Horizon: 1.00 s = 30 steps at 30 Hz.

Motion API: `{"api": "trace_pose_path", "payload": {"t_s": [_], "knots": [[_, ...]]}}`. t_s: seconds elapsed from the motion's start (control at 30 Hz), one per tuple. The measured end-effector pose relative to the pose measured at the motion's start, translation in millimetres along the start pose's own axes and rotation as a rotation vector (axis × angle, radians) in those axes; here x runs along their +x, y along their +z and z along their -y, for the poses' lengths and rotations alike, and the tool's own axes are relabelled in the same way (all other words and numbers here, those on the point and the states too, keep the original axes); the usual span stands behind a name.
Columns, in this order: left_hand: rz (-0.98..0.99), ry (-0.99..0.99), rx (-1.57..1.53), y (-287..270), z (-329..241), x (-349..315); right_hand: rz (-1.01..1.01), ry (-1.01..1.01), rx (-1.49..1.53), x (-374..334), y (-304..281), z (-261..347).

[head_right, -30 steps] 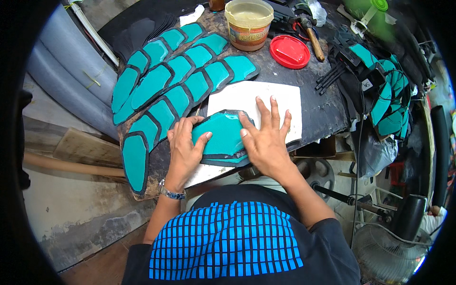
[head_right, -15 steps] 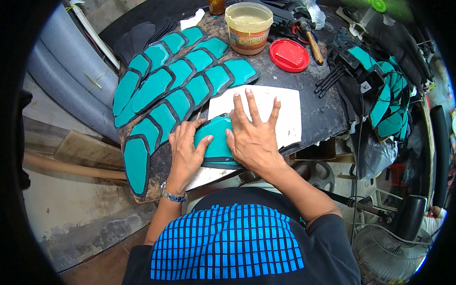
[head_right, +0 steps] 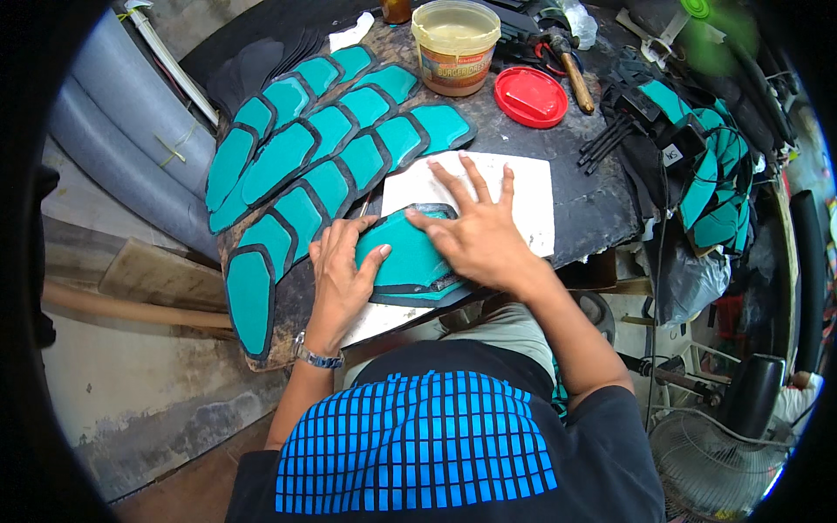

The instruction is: The person repeatedly picks teal insole-like pieces and black border strips, presses them together by hand, and stacks the assembled units on a white board. They occasionally reach for a container of adhesive and handle black foam pieces before returning to the insole assembly.

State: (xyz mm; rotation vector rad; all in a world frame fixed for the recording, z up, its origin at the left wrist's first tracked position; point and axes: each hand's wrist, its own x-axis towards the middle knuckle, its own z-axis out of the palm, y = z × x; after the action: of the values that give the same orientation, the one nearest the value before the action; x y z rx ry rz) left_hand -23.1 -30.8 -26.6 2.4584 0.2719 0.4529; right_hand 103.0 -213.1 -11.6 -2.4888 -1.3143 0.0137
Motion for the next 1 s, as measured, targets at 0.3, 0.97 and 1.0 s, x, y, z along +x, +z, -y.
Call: {"api": "trace_pose_path", "payload": {"t_s": [0.3,0.97,1.0], "knots": [[0.004,-0.048,-0.03,0.7,-3.8,1.1,-0.117,-0.177,-0.102,-69.7,-1.7,-31.0],[-0.427,-0.172,-0.739,-31.8,20.9,4.8,-0.07,0.404,-0.177,249.0,-112.9,-123.4],[-0.478,-0.225,-0.631,-47.1,31.5,7.9,-0.209,0.361,-0.127,238.7,-115.7,-122.3]]}}
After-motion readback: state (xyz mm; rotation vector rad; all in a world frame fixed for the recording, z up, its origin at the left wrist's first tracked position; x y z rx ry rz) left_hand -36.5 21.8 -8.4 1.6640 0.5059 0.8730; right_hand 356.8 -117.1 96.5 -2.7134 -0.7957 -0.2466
